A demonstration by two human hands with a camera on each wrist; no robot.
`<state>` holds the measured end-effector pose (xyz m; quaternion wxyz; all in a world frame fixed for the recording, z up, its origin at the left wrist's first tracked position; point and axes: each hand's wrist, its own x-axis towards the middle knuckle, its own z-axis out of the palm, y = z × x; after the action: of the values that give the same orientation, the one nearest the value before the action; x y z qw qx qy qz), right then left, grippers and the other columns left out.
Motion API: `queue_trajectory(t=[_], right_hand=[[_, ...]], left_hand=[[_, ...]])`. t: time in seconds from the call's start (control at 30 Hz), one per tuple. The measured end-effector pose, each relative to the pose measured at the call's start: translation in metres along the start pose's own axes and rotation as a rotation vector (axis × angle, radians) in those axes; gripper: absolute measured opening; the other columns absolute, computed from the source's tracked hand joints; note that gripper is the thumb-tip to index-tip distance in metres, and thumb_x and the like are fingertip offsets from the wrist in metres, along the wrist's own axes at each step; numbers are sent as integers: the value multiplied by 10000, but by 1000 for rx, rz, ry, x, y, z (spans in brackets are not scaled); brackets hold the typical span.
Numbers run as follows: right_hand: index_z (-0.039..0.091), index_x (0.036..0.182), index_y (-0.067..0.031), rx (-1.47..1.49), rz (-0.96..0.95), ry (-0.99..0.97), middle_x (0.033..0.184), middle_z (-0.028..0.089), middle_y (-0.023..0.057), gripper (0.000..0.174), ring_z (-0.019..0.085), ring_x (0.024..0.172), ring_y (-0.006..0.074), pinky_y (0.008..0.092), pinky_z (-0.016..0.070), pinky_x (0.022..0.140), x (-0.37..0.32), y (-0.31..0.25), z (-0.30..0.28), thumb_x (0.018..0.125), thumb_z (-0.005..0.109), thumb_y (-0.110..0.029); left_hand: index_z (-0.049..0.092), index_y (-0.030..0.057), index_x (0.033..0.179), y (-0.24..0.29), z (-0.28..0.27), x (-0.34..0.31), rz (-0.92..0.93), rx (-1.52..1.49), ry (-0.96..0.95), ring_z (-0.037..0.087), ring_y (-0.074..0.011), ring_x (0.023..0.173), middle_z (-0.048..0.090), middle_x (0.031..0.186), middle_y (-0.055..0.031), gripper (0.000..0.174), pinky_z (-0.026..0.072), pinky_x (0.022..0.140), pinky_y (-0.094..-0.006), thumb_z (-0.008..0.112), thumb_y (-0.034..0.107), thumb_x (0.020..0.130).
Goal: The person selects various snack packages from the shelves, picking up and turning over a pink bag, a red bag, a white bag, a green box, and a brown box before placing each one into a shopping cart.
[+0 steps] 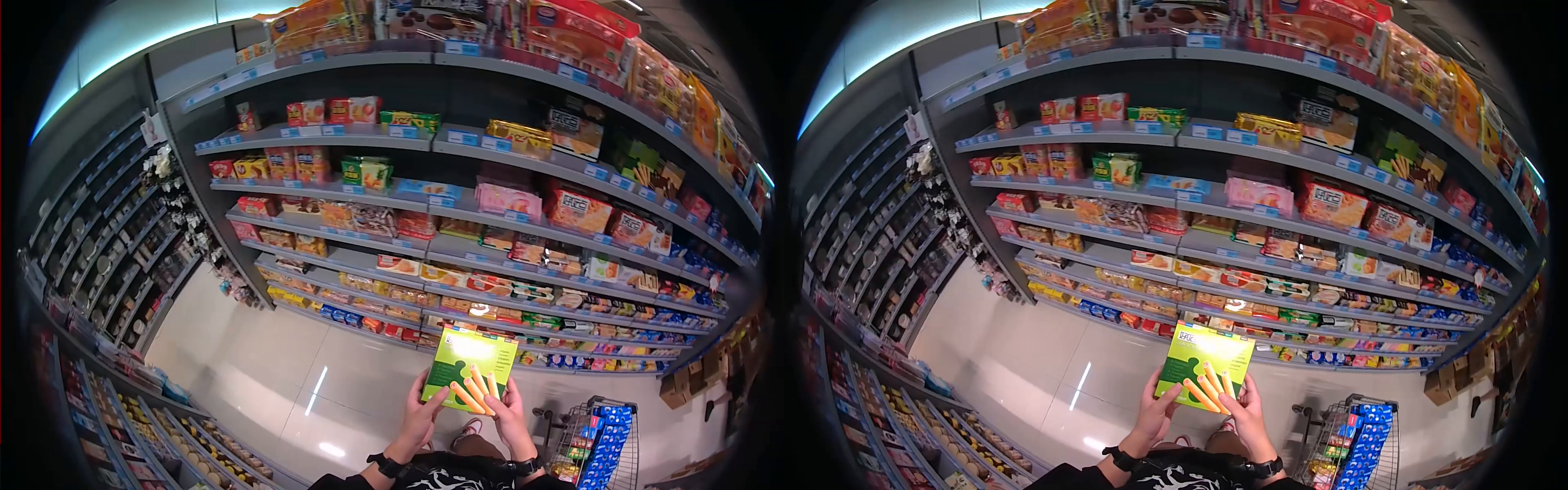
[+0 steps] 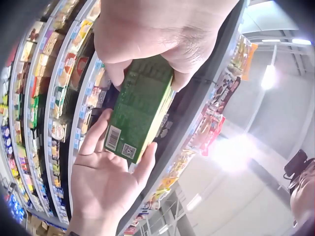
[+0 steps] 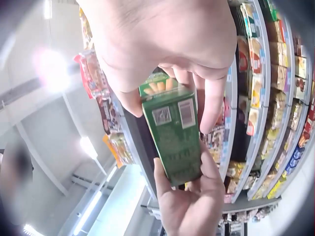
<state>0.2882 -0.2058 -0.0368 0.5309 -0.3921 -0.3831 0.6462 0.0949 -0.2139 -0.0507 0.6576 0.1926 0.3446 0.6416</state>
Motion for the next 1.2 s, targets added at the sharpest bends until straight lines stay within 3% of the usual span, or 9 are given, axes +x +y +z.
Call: queue_trajectory(t=[0.1,0.33,0.5,0.6,0.7,0.77,0.9,1.07,1.2], right_hand=[[385,1517,5,66,23,-8,1324,642,119,625,631,1190,168,298,487,1014,15,3,26,964,670,-59],[389,1524,-4,46,58,-125,1344,634,111,584,619,1219,172,302,477,1035,64,24,41,1010,633,-137],[397,1487,-46,-61,130,-255,1316,628,90,587,585,1228,159,313,455,1041,103,23,48,1006,687,-216],[421,1458,-48,-128,34,-324,1307,625,87,567,576,1222,147,310,455,1031,124,14,61,1002,700,-238],[392,1481,-27,-212,-24,-225,1339,601,111,617,560,1249,164,318,447,1049,158,43,47,994,709,-235],[328,1523,2,-233,-106,-114,1400,556,139,686,543,1285,200,331,428,1088,167,49,54,989,703,-208],[211,1587,19,-24,-60,-105,1501,461,161,776,495,1352,221,349,392,1138,176,26,67,982,673,-133],[200,1613,-13,65,27,-114,1510,461,145,778,478,1375,208,347,384,1143,184,14,64,978,639,-106],[243,1610,-27,77,52,-43,1507,479,146,723,508,1356,225,344,399,1131,197,33,64,988,596,-134]], left_hand=[[403,-5,1499,18,-17,-2,66,153,65,589,-166,1240,598,1348,-98,631,505,1030,-312,710,92,957],[413,35,1493,42,-55,13,53,173,37,588,-161,1214,570,1358,-84,566,511,994,-307,647,119,984],[400,30,1488,48,-69,61,119,318,0,575,-212,1232,567,1366,-108,577,484,1032,-353,662,132,984],[402,35,1488,57,-68,92,100,381,77,573,-219,1239,562,1384,-107,556,474,1045,-364,646,164,1006],[382,41,1513,64,-66,125,88,398,80,565,-224,1248,550,1401,-110,559,475,1031,-352,594,272,1050],[385,3,1497,67,-52,135,172,463,62,550,-221,1216,562,1361,-124,584,448,1035,-356,629,258,1032],[173,-31,1599,64,-45,156,320,795,-5,422,-250,1381,400,1534,-184,754,340,1151,-360,580,298,1055],[165,11,1617,73,-45,164,136,701,-106,470,-265,1365,426,1529,-190,779,356,1150,-368,604,294,1038],[134,35,1628,91,-46,161,174,726,-125,481,-255,1363,434,1528,-192,835,370,1145,-371,649,261,1011]])
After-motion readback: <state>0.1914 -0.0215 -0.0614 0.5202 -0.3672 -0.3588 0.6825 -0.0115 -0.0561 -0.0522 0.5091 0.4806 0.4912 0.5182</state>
